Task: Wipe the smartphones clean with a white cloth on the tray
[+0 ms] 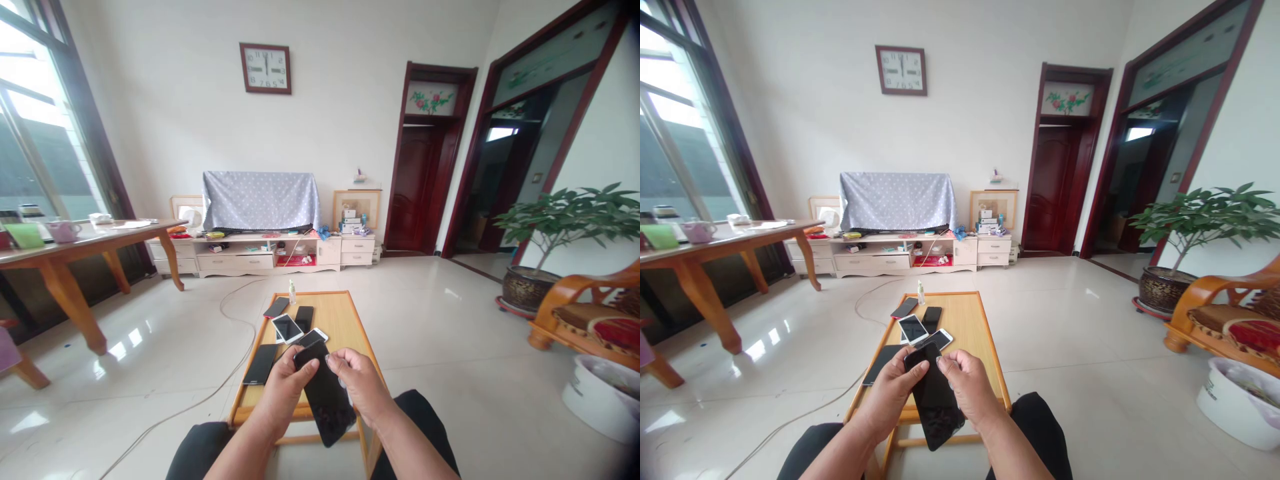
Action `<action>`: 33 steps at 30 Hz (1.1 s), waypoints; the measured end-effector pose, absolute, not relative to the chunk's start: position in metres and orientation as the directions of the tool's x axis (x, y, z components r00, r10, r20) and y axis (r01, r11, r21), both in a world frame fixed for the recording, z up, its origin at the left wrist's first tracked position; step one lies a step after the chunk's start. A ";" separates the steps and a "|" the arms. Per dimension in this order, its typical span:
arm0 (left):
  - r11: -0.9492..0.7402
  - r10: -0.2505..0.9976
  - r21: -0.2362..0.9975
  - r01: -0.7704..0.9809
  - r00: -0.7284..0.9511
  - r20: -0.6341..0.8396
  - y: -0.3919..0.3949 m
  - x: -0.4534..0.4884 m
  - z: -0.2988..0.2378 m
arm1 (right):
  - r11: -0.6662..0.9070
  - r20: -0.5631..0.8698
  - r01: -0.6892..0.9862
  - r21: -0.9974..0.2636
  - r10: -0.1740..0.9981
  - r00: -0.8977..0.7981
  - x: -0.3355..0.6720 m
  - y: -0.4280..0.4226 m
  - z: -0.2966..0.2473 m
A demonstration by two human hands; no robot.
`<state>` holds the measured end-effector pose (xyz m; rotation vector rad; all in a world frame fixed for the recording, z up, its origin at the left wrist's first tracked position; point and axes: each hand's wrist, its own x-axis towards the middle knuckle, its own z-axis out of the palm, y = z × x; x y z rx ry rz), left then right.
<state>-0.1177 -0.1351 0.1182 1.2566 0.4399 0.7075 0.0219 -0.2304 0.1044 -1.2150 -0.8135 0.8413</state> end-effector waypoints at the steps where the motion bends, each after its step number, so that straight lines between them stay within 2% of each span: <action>1: 0.132 0.689 0.965 -0.226 0.721 0.075 -0.132 -0.118 0.116 | 0.150 0.091 -0.093 -0.984 0.881 0.464 0.021 -0.230 0.105; 4: 0.091 0.655 0.982 -0.168 0.753 0.068 -0.126 -0.118 0.115 | 0.150 0.094 -0.101 -0.984 0.902 0.421 0.021 -0.230 0.110; 8: 0.123 0.643 0.976 -0.181 0.764 0.061 -0.127 -0.116 0.120 | 0.173 0.084 -0.223 -0.959 0.929 0.360 0.021 -0.230 0.115; 11: 0.178 0.630 0.957 -0.230 0.774 0.069 -0.134 -0.114 0.123 | 0.197 0.058 -0.283 -0.939 0.899 0.435 0.021 -0.226 0.109; 15: 0.187 0.555 0.968 -0.166 0.831 0.035 -0.143 -0.115 0.119 | 0.234 0.035 -0.261 -0.936 0.805 0.593 0.024 -0.221 0.099; 21: -0.020 0.495 0.991 -0.133 0.860 0.126 -0.147 -0.117 0.111 | 0.272 0.095 -0.192 -0.943 0.773 0.627 0.033 -0.227 0.112; 25: -0.275 0.551 0.961 -0.006 0.819 0.163 -0.146 -0.121 0.111 | 0.283 0.115 -0.144 -0.948 0.729 0.674 0.039 -0.228 0.121; 28: -0.486 0.604 0.868 0.101 0.757 0.250 -0.144 -0.124 0.110 | 0.254 0.186 0.001 -0.967 0.706 0.683 0.041 -0.232 0.126; 30: -0.564 0.614 0.816 0.131 0.726 0.308 -0.144 -0.125 0.109 | 0.237 0.301 0.189 -0.953 0.667 0.682 0.036 -0.237 0.129; 33: -0.645 0.600 0.747 0.161 0.712 0.365 -0.147 -0.123 0.109 | 0.259 0.489 0.425 -0.867 0.604 0.630 0.020 -0.242 0.134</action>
